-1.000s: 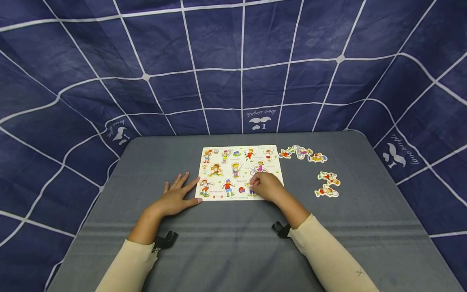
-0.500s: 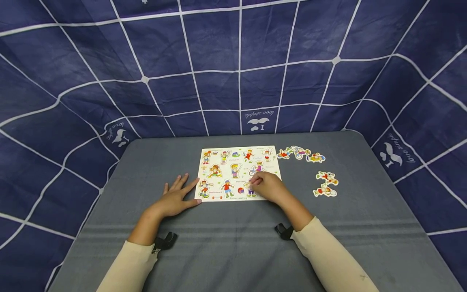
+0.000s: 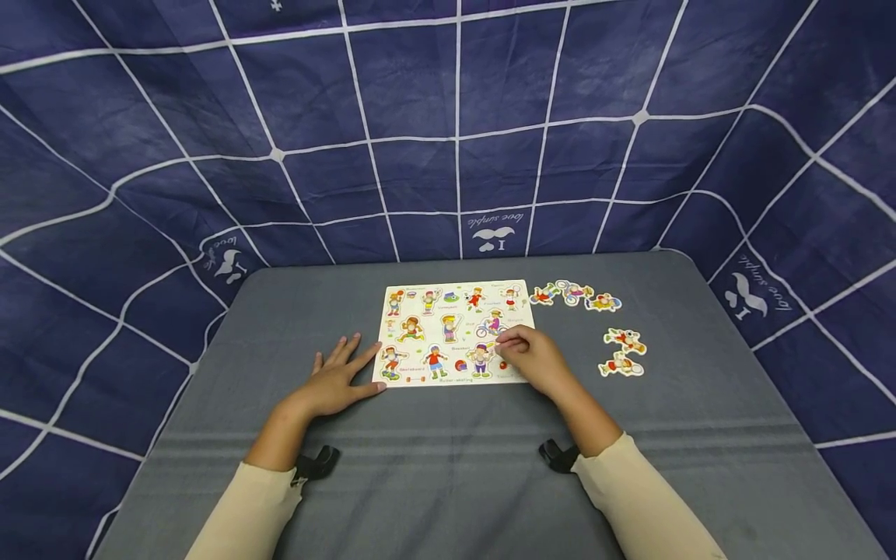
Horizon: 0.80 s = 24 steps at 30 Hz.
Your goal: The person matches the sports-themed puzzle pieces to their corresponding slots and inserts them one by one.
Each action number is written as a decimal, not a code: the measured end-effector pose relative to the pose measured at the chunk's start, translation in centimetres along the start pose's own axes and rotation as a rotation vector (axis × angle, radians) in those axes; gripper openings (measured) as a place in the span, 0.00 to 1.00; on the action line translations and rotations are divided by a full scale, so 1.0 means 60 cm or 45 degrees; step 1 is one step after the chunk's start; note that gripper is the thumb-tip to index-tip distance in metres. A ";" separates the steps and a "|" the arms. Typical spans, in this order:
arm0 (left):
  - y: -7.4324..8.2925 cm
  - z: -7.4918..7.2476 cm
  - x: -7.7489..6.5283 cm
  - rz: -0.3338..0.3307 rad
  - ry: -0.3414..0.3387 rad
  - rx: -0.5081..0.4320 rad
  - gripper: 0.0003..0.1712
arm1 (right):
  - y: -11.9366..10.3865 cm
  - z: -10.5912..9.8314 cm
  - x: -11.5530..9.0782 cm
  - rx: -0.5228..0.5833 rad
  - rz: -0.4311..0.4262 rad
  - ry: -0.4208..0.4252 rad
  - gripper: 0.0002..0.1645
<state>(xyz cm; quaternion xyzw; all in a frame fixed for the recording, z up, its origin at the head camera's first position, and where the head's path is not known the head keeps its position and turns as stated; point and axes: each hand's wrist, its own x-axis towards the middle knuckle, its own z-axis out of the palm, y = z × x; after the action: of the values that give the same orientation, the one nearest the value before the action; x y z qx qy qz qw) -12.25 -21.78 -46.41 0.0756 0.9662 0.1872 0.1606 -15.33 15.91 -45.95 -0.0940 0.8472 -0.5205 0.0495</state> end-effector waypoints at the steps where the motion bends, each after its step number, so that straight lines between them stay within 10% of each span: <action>1: 0.000 0.000 0.000 -0.002 -0.003 0.002 0.49 | 0.000 -0.004 -0.003 0.013 0.005 0.012 0.13; 24: -0.001 -0.001 -0.003 0.012 0.012 -0.018 0.49 | 0.029 -0.101 -0.057 0.013 0.085 0.172 0.19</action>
<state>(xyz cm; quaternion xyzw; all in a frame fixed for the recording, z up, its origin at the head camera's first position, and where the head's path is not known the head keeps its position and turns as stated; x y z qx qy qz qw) -12.14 -21.88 -46.32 0.0780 0.9652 0.1949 0.1556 -13.26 22.72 -44.80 -0.0301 0.8486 -0.5281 0.0098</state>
